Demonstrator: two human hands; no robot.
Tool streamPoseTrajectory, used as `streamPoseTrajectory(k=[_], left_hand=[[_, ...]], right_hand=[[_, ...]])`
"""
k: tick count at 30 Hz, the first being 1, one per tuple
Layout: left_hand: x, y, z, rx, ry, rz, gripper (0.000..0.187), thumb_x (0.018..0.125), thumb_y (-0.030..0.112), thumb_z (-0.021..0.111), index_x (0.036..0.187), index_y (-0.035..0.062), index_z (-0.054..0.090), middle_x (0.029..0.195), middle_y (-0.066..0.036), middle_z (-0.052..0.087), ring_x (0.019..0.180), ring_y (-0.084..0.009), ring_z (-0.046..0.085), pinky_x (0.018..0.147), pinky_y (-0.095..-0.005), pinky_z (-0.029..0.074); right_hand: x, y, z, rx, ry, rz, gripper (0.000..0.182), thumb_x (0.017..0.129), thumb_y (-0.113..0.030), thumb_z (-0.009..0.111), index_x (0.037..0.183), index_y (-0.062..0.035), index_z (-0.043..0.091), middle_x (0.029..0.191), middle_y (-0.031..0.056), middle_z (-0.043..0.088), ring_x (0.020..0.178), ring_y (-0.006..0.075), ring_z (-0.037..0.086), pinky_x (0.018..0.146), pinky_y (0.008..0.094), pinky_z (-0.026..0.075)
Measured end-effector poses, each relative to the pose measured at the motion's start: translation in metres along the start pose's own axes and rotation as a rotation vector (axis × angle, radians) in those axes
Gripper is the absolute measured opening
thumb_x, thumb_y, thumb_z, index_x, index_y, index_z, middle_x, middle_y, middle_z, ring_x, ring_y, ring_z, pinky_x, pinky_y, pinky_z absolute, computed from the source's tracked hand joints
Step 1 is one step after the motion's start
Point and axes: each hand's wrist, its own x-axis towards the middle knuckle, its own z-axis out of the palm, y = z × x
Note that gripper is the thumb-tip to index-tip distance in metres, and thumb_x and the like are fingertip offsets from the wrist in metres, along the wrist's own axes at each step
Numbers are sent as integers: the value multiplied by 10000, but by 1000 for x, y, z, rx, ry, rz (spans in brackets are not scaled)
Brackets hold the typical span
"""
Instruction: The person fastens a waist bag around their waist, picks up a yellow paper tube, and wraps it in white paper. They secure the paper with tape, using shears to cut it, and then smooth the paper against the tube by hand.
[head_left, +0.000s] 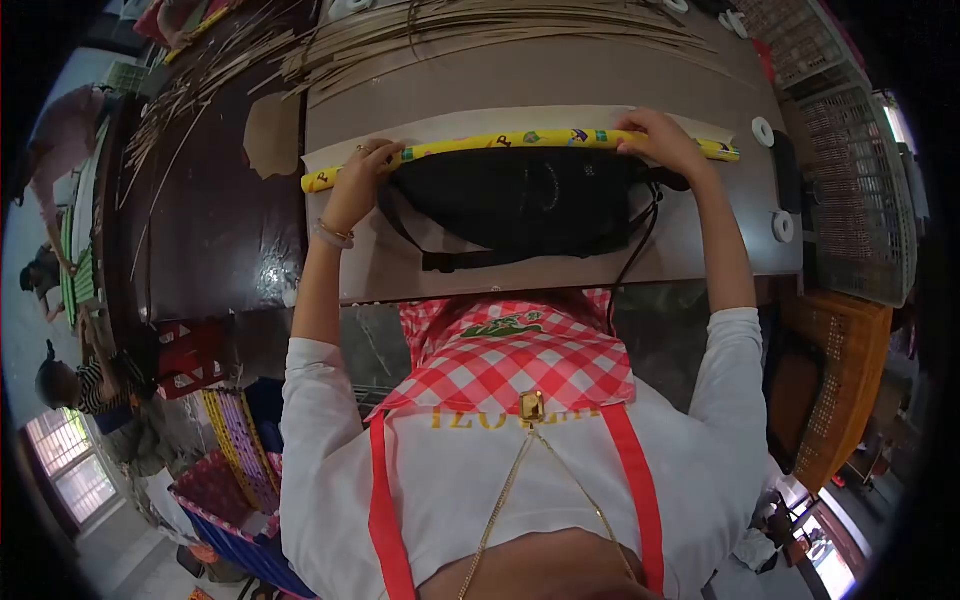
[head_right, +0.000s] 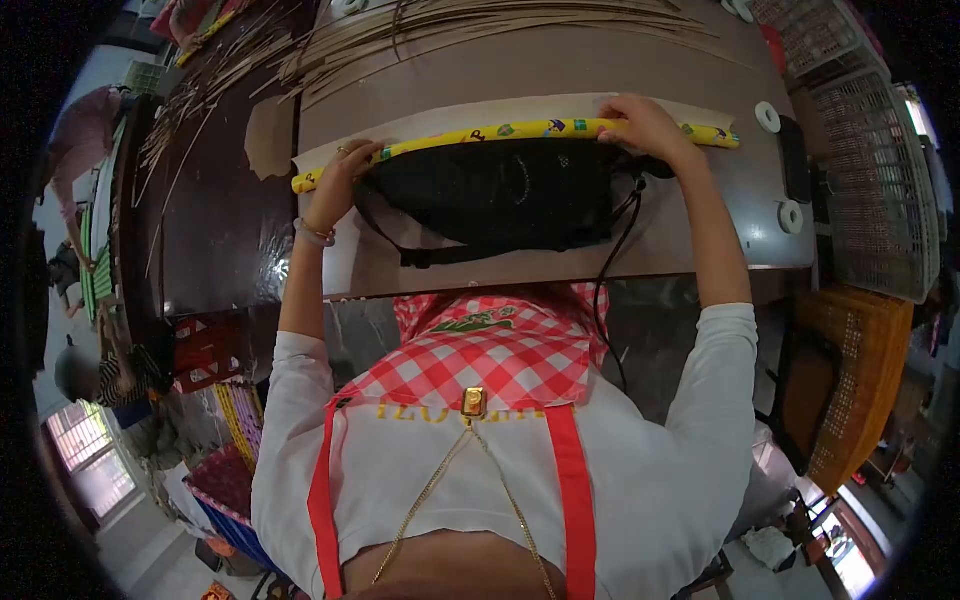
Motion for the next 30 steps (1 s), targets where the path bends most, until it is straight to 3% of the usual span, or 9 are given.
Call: streamPoseTrajectory(k=[6, 13, 16, 19, 21, 23, 27, 30], left_hand=[[-4, 2, 3, 84, 7, 15, 508, 693, -160, 473, 1153, 47, 533, 1127, -132, 524, 1009, -331, 521, 829, -373, 437], [-4, 5, 1, 131, 15, 34, 521, 683, -154, 487, 1162, 46, 528, 1147, -131, 518, 1023, -327, 521, 838, -369, 439], [-7, 0, 3, 121, 31, 55, 518, 684, -150, 493, 1161, 47, 529, 1143, -134, 518, 1020, -328, 520, 839, -371, 437], [-11, -3, 6, 57, 72, 39, 508, 691, -145, 492, 1160, 48, 531, 1145, -135, 515, 1017, -331, 518, 838, -371, 434], [-12, -3, 5, 52, 88, 64, 498, 701, -142, 491, 1159, 49, 532, 1129, -130, 525, 1006, -331, 524, 836, -371, 436], [-14, 2, 3, 104, 107, 80, 488, 706, -142, 489, 1151, 51, 538, 1116, -129, 533, 999, -330, 529, 830, -369, 438], [-19, 28, -2, 114, 260, 47, 414, 721, -136, 491, 1093, 34, 562, 1080, -116, 555, 966, -312, 549, 807, -361, 444], [-46, 47, -7, 82, 362, 209, 322, 742, -17, 568, 1059, 39, 569, 1073, -99, 564, 968, -282, 554, 813, -383, 435]], right_hand=[[-7, -1, -3, -57, 86, -92, 361, 761, -184, 678, 1073, -37, 570, 1007, 88, 588, 961, 206, 565, 858, 295, 429], [-33, -31, -17, 42, 151, -89, 303, 818, -231, 610, 1062, -54, 589, 1030, 72, 592, 985, 191, 557, 876, 305, 421], [-45, -42, -13, 112, 250, -210, 252, 804, -197, 620, 1005, -46, 602, 996, 72, 593, 938, 203, 566, 832, 303, 432], [-71, -60, -8, -36, 251, -355, 218, 757, -181, 661, 932, -61, 611, 969, 55, 592, 904, 212, 561, 816, 317, 411], [-88, -61, 5, -260, 120, -634, 242, 680, -204, 711, 870, -95, 607, 919, 32, 584, 879, 208, 547, 822, 332, 376], [-109, -71, 25, -409, 18, -507, 264, 635, -225, 727, 842, -118, 602, 879, 18, 569, 882, 191, 537, 853, 348, 353], [-118, -40, 72, -599, 109, -535, 256, 657, -230, 700, 856, -107, 596, 844, 21, 549, 854, 187, 537, 841, 361, 371], [-122, -47, 60, -439, 166, -553, 186, 746, -190, 643, 887, -89, 576, 859, 38, 557, 878, 203, 538, 893, 376, 356]])
